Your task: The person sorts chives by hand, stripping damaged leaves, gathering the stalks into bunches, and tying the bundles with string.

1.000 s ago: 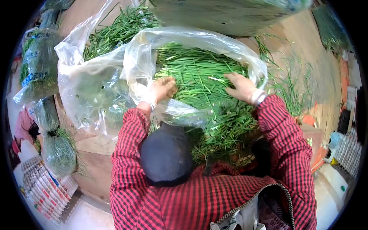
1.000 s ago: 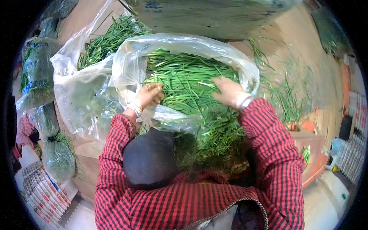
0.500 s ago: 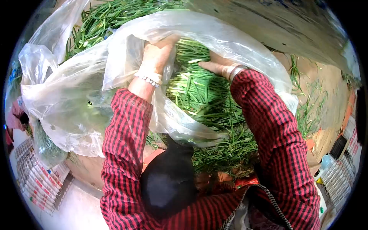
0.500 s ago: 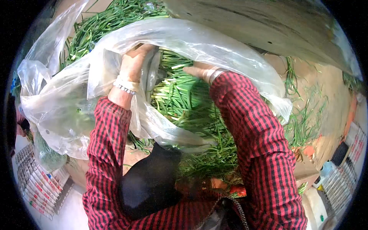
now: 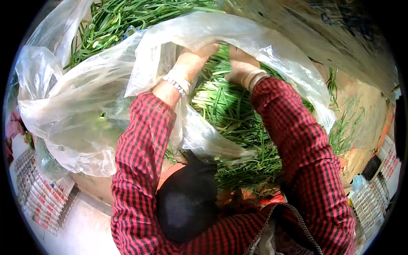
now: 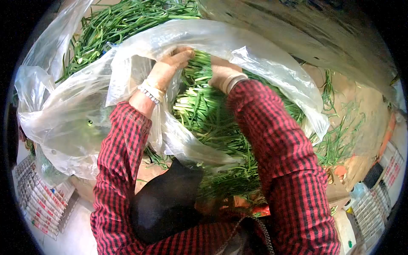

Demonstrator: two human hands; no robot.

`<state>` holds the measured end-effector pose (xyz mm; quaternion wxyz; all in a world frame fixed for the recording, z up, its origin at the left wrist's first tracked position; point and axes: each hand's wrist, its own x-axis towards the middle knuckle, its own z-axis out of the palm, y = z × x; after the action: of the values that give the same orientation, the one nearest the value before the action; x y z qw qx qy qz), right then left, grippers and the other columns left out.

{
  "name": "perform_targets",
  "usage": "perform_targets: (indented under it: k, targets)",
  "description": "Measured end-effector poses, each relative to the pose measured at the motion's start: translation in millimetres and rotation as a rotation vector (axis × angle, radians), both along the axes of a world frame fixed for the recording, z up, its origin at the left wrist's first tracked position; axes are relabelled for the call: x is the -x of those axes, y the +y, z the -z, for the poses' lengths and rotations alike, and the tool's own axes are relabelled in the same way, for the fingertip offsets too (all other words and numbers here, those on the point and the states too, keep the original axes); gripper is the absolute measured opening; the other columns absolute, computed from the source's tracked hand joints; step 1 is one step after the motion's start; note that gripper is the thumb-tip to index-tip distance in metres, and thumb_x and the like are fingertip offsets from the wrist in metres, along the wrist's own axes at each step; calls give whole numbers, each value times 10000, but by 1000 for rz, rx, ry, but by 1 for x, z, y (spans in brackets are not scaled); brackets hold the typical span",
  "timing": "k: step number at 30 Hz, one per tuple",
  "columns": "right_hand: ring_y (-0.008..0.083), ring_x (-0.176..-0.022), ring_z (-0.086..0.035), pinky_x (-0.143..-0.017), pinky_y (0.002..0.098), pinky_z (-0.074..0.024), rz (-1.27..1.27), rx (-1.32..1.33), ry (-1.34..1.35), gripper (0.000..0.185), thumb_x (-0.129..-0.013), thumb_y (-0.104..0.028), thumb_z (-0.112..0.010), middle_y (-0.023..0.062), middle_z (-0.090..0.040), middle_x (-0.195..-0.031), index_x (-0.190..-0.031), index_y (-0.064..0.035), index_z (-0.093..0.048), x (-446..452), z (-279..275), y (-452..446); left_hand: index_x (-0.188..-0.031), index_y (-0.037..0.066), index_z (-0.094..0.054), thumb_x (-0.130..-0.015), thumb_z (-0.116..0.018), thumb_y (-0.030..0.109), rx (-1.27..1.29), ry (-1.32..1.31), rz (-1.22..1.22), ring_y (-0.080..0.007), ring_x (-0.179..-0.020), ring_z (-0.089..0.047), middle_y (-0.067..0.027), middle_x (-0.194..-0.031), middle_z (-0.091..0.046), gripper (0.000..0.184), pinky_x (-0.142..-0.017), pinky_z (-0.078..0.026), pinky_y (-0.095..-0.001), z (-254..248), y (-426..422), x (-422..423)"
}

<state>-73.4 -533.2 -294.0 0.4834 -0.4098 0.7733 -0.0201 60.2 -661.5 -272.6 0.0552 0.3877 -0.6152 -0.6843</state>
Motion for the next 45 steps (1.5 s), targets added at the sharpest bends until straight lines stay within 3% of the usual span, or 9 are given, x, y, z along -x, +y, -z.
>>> perform_targets:
  k: [10, 13, 18, 20, 25, 27, 33, 39, 45]
  targets:
    - [256, -1203, -528, -998, 361, -416, 5, -102, 93, 549, -821, -275, -622, 178, -564, -1286, -1309, -67, -479, -10, -32, 1, -1071, -2, -661, -881, -667, 244, 418, -260, 233, -208, -1108, -570, -99, -1117, -654, 310, -939, -453, -314, 8, -16, -15]
    - [275, -1230, -520, -1065, 418, -362, -90, -100, 263, 427, -1011, -294, -295, 151, -540, -1329, -1302, -97, -537, -9, -21, 15, -1104, 13, -638, -913, -619, 215, 418, -218, 167, -241, -1131, -562, -104, -1142, -641, 279, -985, -435, -341, 4, -26, -17]
    - [260, -1066, -613, -904, 350, -503, -182, 380, 172, 475, -813, -149, -689, 188, -628, -1140, -1248, -17, -551, 8, -84, 106, -1315, 65, -469, -943, -567, 263, 245, 247, -111, -272, -1175, -527, -93, -1282, -548, 433, -1004, -426, -479, 104, -62, -42]
    - [293, -999, -643, -851, 358, -528, 8, -28, 190, 729, -649, -226, -839, 215, -640, -1090, -1278, -33, -526, -10, -150, 105, -1314, 68, -473, -947, -554, 310, 331, 90, -68, -262, -1177, -528, -101, -1290, -544, 447, -1003, -427, -460, 72, -46, -33]
    - [282, -1061, -594, -915, 416, -486, 52, 393, 189, 665, -758, -251, -760, 148, -597, -1183, -1317, -51, -459, -22, -207, 184, -1084, 33, -640, -882, -578, 172, 403, 114, -146, -278, -979, -626, -163, -1080, -663, 252, -867, -466, -352, -7, 6, -25]
    - [231, -1049, -579, -908, 412, -478, 33, 509, 264, 484, -834, -218, -691, 87, -587, -1172, -1245, -44, -505, -18, -227, 224, -1184, 22, -589, -854, -632, 137, -273, 146, -429, -243, -1116, -573, -118, -1210, -623, 352, -934, -437, -338, -41, 28, -29]
    - [134, -828, -578, -765, 310, -480, 1034, 804, -55, 318, -761, -81, -748, 0, -634, -962, -1051, -42, -625, -34, -296, 283, -1421, 51, -390, -817, -718, 214, -173, 421, 294, -230, -1340, -374, -141, -1430, -435, 707, -1116, -278, -357, -177, 94, -23]
    - [195, -900, -616, -823, 347, -488, 831, 1245, -70, 471, -716, -215, -802, 74, -656, -1015, -1101, -21, -610, -65, -398, 247, -1493, 20, -95, -603, -889, 381, 39, 689, 913, -287, -1387, -284, -197, -1465, -347, 1247, -1145, -240, -366, -324, 210, 13]
    - [158, -1002, -565, -867, 304, -470, 873, 1187, -188, 572, -832, -298, -715, 73, -594, -1114, -1284, -32, -485, -84, -462, 260, -1140, 59, -581, -675, -810, 45, -497, 915, 385, -139, -963, -592, -25, -1067, -632, 519, -874, -495, -313, -368, 275, 10]
